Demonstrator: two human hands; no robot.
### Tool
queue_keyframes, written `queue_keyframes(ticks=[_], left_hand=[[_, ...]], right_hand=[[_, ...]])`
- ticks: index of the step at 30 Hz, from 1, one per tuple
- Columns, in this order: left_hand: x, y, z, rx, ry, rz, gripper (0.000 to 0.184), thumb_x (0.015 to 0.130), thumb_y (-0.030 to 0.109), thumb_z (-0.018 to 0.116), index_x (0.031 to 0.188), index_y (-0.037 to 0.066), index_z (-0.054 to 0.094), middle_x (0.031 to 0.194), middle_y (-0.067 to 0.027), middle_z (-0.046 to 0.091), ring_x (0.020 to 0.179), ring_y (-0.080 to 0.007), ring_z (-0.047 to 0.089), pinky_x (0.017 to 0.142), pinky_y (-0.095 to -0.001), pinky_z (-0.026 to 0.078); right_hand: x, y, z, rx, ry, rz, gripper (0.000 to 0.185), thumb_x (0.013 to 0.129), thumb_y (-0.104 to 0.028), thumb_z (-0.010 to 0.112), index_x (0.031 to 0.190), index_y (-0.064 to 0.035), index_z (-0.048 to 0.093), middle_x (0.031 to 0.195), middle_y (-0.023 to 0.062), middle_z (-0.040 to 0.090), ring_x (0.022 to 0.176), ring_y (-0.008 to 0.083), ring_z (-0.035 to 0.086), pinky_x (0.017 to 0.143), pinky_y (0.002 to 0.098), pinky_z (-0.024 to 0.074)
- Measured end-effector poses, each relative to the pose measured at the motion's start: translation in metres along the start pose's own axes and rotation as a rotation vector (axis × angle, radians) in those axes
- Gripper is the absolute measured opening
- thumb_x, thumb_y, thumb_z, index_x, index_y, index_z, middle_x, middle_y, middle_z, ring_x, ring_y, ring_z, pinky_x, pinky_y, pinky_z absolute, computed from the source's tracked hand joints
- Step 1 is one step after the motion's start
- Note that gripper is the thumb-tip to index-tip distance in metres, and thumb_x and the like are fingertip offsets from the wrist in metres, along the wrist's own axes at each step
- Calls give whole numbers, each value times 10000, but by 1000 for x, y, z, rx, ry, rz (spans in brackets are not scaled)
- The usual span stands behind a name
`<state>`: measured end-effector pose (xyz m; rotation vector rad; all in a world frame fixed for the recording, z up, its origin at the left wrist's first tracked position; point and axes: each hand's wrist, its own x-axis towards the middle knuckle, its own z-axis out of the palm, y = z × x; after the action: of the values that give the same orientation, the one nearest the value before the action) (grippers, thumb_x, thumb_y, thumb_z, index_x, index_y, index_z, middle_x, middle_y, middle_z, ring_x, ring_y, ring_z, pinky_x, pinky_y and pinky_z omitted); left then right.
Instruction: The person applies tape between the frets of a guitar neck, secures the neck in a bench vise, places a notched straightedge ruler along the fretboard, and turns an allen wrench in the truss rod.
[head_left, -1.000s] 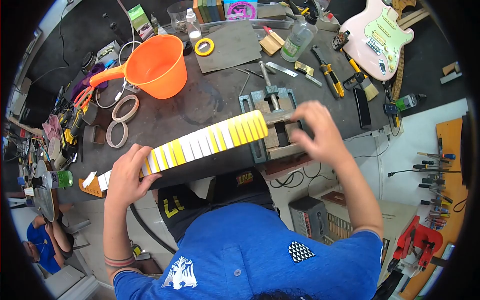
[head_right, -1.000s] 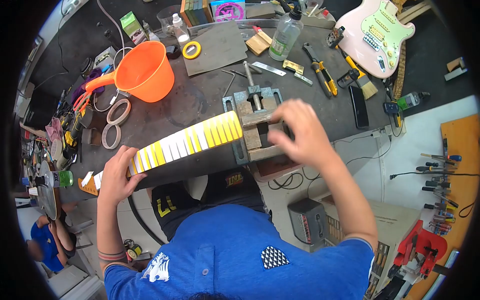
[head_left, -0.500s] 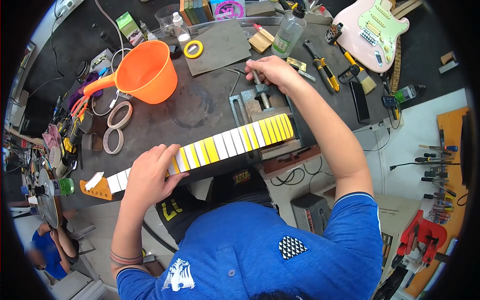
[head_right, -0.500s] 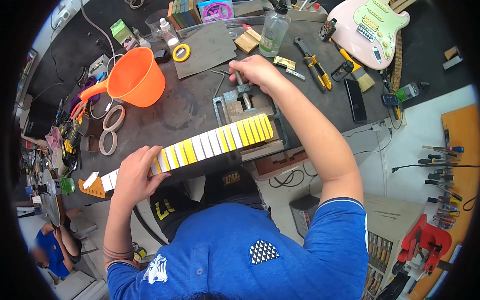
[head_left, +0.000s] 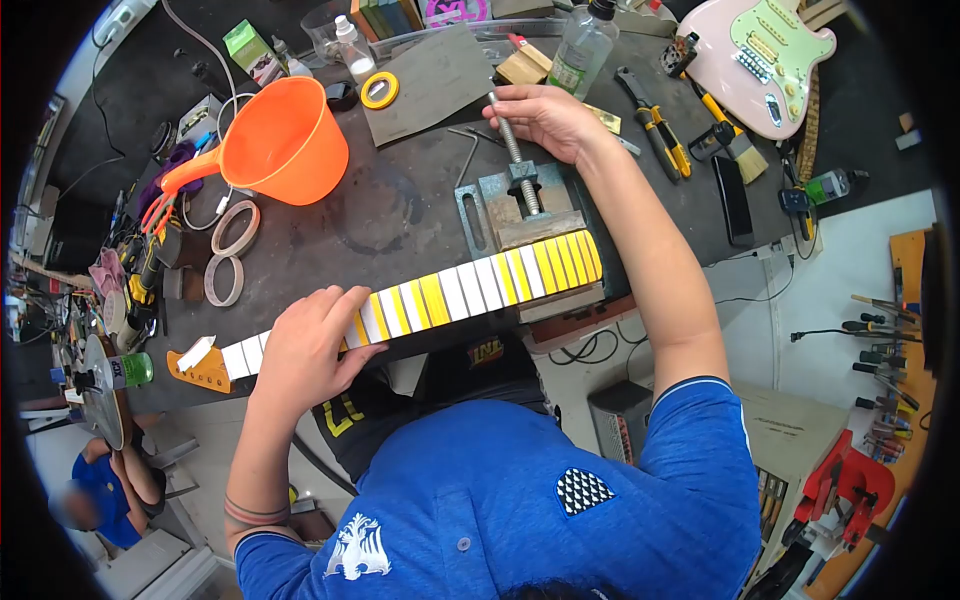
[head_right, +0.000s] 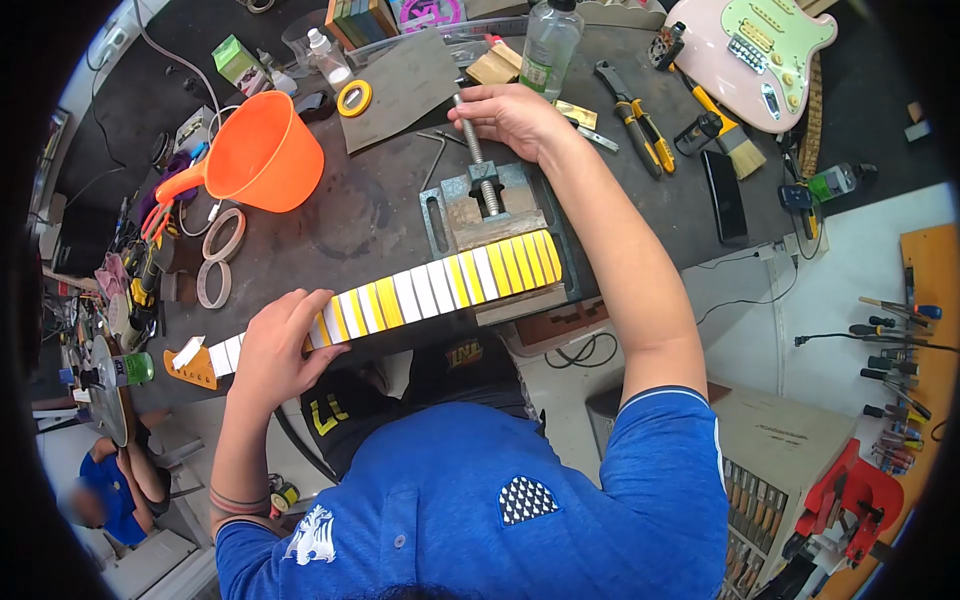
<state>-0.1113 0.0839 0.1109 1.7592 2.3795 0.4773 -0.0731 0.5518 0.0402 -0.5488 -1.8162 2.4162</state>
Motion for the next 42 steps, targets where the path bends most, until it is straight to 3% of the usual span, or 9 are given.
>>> queue_keyframes(ticks=[5,9,10,13,20,26,29,38,42], left_hand=[[3,1,2,6,-19,-12,716,863,299,985,1453,56,660,1065,-159,684,965,-414,708,856,-514,564],[4,-1,3,16,-48,-20,735,853,307,992,1462,63,662,1112,-167,705,1002,-424,717,888,-516,571],[4,0,3,21,-50,-21,739,851,308,994,1465,64,663,1124,-169,709,1011,-426,718,896,-515,573],[4,0,3,27,-64,-32,749,844,312,997,1468,64,665,1150,-172,718,1031,-430,721,914,-513,576],[4,-2,4,37,-58,-22,739,828,310,1001,1444,64,675,1144,-164,721,1025,-424,720,917,-512,574],[5,-2,3,46,-40,-9,730,818,307,1000,1427,65,678,1106,-159,710,1005,-418,714,900,-506,569],[6,-1,4,41,-16,6,733,818,314,998,1429,65,678,1079,-154,698,984,-416,707,884,-505,564],[4,-1,3,53,-35,-5,744,821,323,1000,1437,59,677,1082,-155,697,983,-412,707,876,-506,562],[4,-3,3,55,-15,16,747,825,332,1001,1436,54,676,1078,-159,699,977,-417,707,872,-507,563]], right_hand=[[11,-4,-5,-222,-43,-19,485,1080,-185,857,1472,57,704,1267,92,801,1123,171,787,1076,322,630],[11,-6,-16,72,-138,-16,424,1173,-205,716,1503,60,682,1366,165,805,1234,252,812,1113,389,657],[10,-6,-21,110,-189,-37,439,1187,-183,654,1540,77,649,1375,186,800,1302,315,811,1144,431,657],[3,-7,-17,63,-153,-93,407,1184,-157,644,1516,79,659,1365,181,799,1235,297,825,1111,423,671],[24,-5,-5,-70,-94,1,381,1134,-275,793,1322,53,755,1179,135,807,1100,258,850,1010,383,719],[19,-1,-3,199,-28,38,372,1164,-206,741,1369,97,679,1381,252,784,1232,335,840,1077,401,708],[14,2,-5,161,-52,-60,392,1171,-188,735,1409,109,641,1482,298,742,1277,363,828,1115,415,698],[18,2,24,-140,86,-72,370,1151,-304,794,1332,17,752,1141,114,807,1093,210,823,934,319,688],[18,0,4,89,-33,70,413,1199,-320,693,1393,43,735,1157,123,792,1054,223,813,969,371,710]])
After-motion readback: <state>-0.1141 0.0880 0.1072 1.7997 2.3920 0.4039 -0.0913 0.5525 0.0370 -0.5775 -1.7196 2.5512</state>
